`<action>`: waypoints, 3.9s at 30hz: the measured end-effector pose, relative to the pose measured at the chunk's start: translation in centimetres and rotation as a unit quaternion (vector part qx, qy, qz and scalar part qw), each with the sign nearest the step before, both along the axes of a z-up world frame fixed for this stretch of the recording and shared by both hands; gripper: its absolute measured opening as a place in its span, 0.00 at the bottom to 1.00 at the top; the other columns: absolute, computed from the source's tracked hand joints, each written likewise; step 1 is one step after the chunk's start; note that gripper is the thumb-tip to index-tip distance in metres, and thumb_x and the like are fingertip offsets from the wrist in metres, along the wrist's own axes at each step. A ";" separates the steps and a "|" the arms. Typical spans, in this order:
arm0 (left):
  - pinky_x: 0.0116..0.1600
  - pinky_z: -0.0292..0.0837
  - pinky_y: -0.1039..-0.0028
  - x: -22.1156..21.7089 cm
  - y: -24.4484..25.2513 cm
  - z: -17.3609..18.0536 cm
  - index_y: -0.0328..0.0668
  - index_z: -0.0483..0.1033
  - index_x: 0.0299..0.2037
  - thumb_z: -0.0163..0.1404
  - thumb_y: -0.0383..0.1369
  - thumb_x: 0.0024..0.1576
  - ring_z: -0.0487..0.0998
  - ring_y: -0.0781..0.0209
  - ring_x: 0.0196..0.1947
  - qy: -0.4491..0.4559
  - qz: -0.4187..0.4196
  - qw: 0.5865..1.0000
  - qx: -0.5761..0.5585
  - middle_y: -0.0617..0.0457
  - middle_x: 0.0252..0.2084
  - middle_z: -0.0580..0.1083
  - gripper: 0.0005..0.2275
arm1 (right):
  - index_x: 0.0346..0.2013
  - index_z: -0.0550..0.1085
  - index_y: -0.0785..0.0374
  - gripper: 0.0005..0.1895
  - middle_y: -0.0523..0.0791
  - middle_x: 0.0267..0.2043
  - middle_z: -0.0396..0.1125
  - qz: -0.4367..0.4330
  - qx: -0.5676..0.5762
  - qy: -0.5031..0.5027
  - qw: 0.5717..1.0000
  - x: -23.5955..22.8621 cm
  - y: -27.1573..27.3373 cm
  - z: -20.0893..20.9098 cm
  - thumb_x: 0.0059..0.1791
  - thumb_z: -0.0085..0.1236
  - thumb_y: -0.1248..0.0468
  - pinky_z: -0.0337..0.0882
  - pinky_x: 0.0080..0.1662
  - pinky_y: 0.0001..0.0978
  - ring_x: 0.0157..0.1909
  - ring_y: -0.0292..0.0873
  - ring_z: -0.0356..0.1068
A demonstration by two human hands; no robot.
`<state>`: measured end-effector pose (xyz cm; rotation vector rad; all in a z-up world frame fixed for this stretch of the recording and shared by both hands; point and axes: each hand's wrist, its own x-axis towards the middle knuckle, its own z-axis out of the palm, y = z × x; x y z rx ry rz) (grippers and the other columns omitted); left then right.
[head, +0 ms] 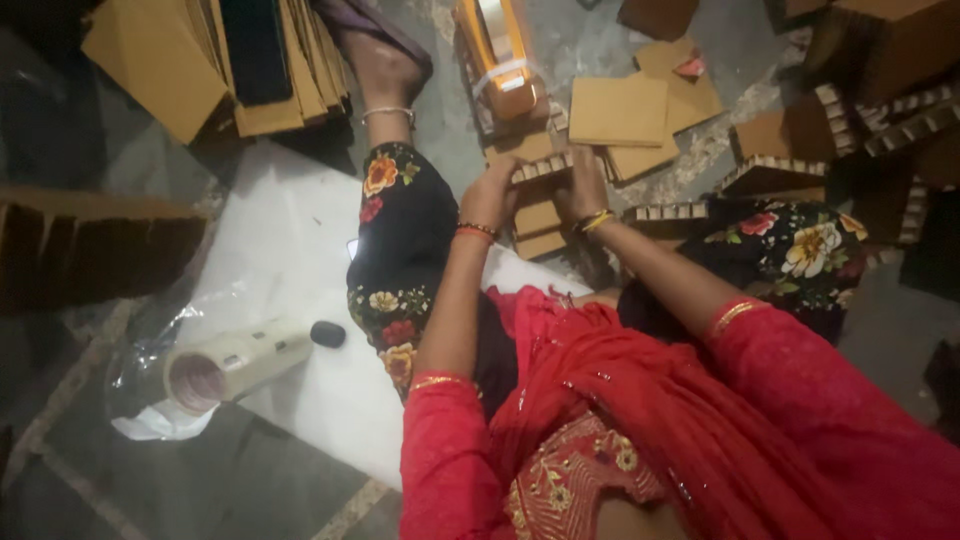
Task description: The person sits on the floor and assembles small cardboard boxes by folding the flaps and securing them with adhesive tape. They repeatedly pick up flat cardboard pieces, fold them into box shapes, and use a tape dispenser to seal the edges.
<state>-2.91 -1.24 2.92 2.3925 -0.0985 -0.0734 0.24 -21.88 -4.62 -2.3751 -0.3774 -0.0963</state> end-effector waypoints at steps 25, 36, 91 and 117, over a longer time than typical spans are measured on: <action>0.42 0.76 0.58 3.0 2.1 -0.1 0.63 0.71 0.59 0.51 0.29 0.52 0.81 0.47 0.41 -0.158 0.026 0.986 0.056 0.55 0.48 0.77 0.23 | 0.32 0.80 0.63 0.16 0.52 0.35 0.76 -0.087 0.122 0.333 0.931 1.6 1.4 5.4 0.49 0.67 0.52 0.73 0.39 0.35 0.34 0.43 0.75; 0.38 0.74 0.55 3.4 1.4 0.5 0.60 0.72 0.55 0.47 0.27 0.55 0.80 0.45 0.38 -0.117 0.039 0.988 0.093 0.54 0.43 0.77 0.18 | 0.47 0.81 0.57 0.17 0.44 0.44 0.74 0.114 0.207 0.194 0.952 9.5 3.2 8.7 0.47 0.70 0.55 0.74 0.46 0.35 0.43 0.38 0.74; 0.46 0.76 0.60 1.6 0.4 1.2 0.58 0.74 0.57 0.53 0.27 0.51 0.79 0.49 0.47 -0.111 0.083 0.990 0.024 0.56 0.52 0.76 0.22 | 0.36 0.80 0.66 0.19 0.43 0.32 0.71 0.002 0.247 0.215 0.945 6.6 4.6 12.7 0.53 0.62 0.51 0.68 0.36 0.30 0.34 0.34 0.68; 0.42 0.77 0.63 0.9 -0.4 1.1 0.53 0.77 0.54 0.50 0.27 0.57 0.81 0.53 0.41 -0.247 -0.011 0.965 0.092 0.56 0.52 0.76 0.16 | 0.41 0.84 0.60 0.17 0.49 0.39 0.77 0.127 -0.079 0.306 0.940 12.5 0.7 9.1 0.46 0.67 0.51 0.71 0.43 0.36 0.37 0.42 0.73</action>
